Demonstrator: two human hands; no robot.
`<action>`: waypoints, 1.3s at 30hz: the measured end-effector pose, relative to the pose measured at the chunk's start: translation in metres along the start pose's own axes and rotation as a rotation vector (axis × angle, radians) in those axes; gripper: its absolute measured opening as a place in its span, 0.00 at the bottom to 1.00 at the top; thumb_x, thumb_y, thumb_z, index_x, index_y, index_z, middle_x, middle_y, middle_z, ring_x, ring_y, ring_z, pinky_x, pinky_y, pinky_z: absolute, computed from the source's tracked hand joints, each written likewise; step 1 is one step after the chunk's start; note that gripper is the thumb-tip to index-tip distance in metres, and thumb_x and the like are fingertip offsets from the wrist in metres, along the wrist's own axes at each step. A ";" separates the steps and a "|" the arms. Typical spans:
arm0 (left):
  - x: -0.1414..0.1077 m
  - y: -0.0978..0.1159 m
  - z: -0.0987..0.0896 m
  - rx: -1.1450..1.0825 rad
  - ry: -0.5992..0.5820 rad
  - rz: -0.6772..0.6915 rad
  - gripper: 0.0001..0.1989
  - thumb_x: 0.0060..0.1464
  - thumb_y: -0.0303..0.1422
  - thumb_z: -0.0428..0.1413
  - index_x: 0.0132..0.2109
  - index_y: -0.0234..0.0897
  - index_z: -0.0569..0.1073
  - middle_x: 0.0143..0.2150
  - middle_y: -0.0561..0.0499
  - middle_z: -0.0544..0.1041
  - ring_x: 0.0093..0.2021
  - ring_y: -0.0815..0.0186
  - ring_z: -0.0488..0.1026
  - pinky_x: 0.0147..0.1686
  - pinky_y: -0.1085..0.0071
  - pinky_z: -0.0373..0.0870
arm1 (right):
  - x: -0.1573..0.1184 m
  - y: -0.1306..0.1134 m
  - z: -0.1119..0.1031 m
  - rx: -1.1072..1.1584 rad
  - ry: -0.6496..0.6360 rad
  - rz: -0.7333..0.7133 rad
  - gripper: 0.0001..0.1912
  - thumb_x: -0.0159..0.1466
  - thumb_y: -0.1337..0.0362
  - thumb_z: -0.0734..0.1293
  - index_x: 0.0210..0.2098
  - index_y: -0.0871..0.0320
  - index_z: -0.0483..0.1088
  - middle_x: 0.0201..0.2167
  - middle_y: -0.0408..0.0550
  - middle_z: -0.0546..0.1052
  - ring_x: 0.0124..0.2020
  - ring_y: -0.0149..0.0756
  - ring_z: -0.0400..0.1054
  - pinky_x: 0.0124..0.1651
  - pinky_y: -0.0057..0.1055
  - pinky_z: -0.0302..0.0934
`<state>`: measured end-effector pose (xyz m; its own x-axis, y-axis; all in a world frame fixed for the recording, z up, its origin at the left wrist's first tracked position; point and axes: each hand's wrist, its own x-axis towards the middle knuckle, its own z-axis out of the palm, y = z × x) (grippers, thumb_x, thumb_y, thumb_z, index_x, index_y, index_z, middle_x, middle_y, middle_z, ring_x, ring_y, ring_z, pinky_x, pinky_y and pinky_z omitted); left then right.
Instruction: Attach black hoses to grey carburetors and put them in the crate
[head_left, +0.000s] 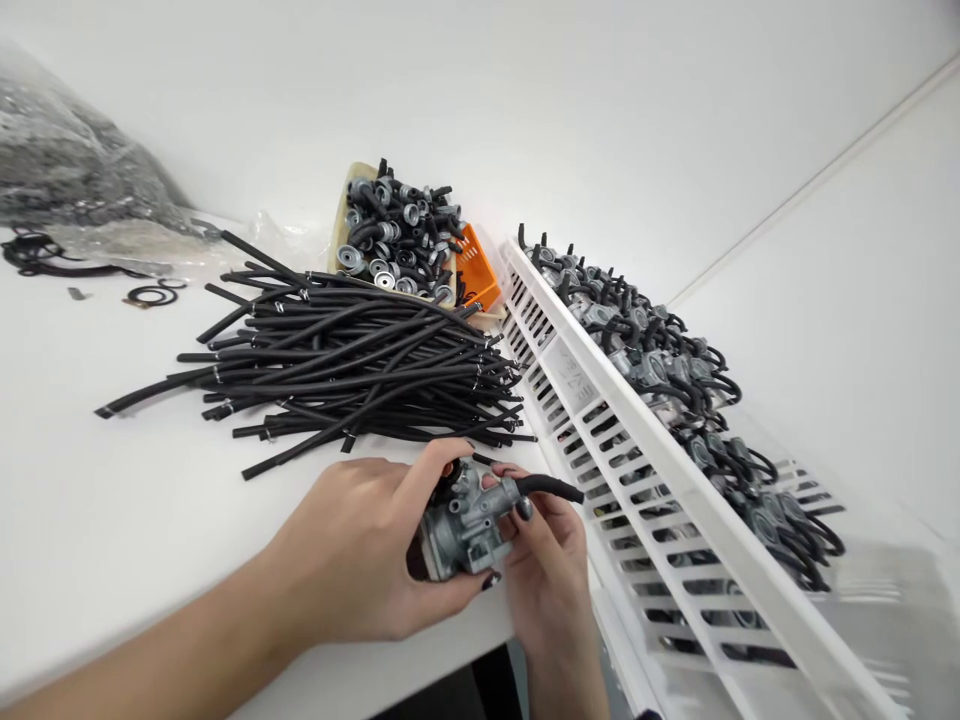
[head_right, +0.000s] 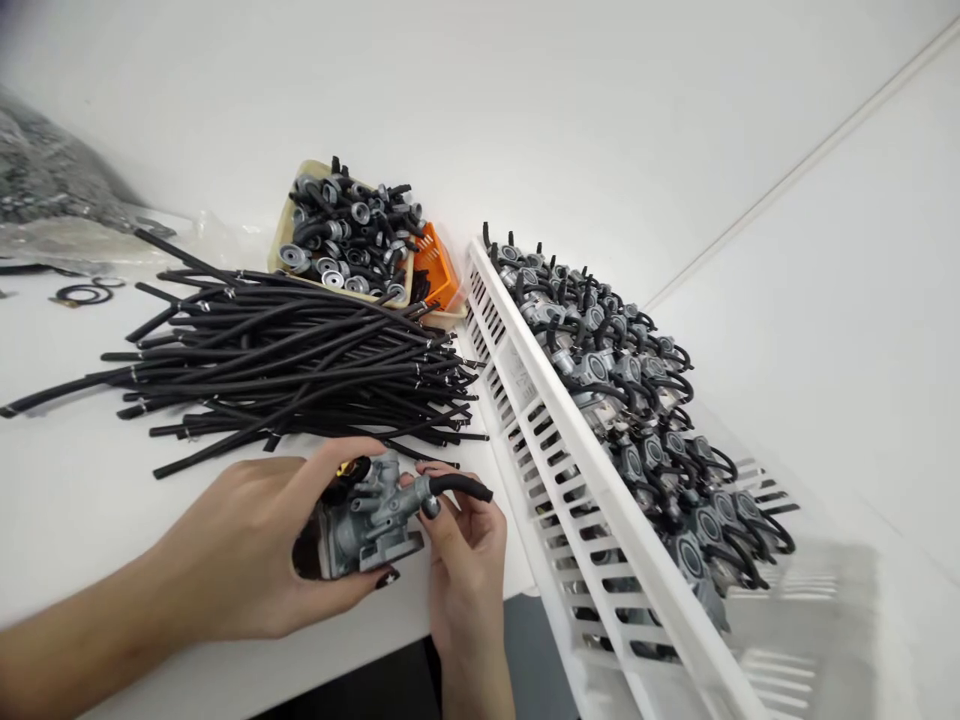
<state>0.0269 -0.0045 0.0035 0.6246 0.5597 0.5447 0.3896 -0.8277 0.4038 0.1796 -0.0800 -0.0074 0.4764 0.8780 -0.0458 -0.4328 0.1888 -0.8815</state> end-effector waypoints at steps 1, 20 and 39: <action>0.000 0.000 0.000 -0.002 0.003 -0.001 0.32 0.45 0.43 0.57 0.55 0.39 0.57 0.32 0.51 0.80 0.27 0.59 0.78 0.25 0.68 0.68 | 0.000 0.000 0.001 0.001 0.003 -0.002 0.12 0.51 0.63 0.76 0.36 0.56 0.78 0.39 0.47 0.79 0.39 0.35 0.74 0.44 0.29 0.66; 0.007 0.009 -0.008 -0.362 -0.124 -0.210 0.25 0.43 0.36 0.59 0.50 0.43 0.62 0.26 0.59 0.76 0.21 0.65 0.73 0.21 0.73 0.62 | 0.005 0.003 -0.002 -0.126 0.021 -0.031 0.13 0.48 0.58 0.78 0.31 0.56 0.78 0.38 0.47 0.78 0.34 0.33 0.72 0.39 0.30 0.67; 0.010 0.011 -0.013 -0.484 -0.219 -0.383 0.26 0.43 0.40 0.61 0.49 0.45 0.63 0.28 0.60 0.76 0.24 0.66 0.73 0.23 0.74 0.65 | 0.002 -0.001 -0.007 -0.176 -0.102 -0.037 0.14 0.56 0.57 0.72 0.40 0.56 0.78 0.44 0.53 0.78 0.51 0.49 0.69 0.49 0.40 0.64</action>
<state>0.0286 -0.0071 0.0234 0.6454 0.7480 0.1546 0.2954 -0.4310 0.8526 0.1861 -0.0818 -0.0102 0.4055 0.9137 0.0283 -0.2720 0.1501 -0.9505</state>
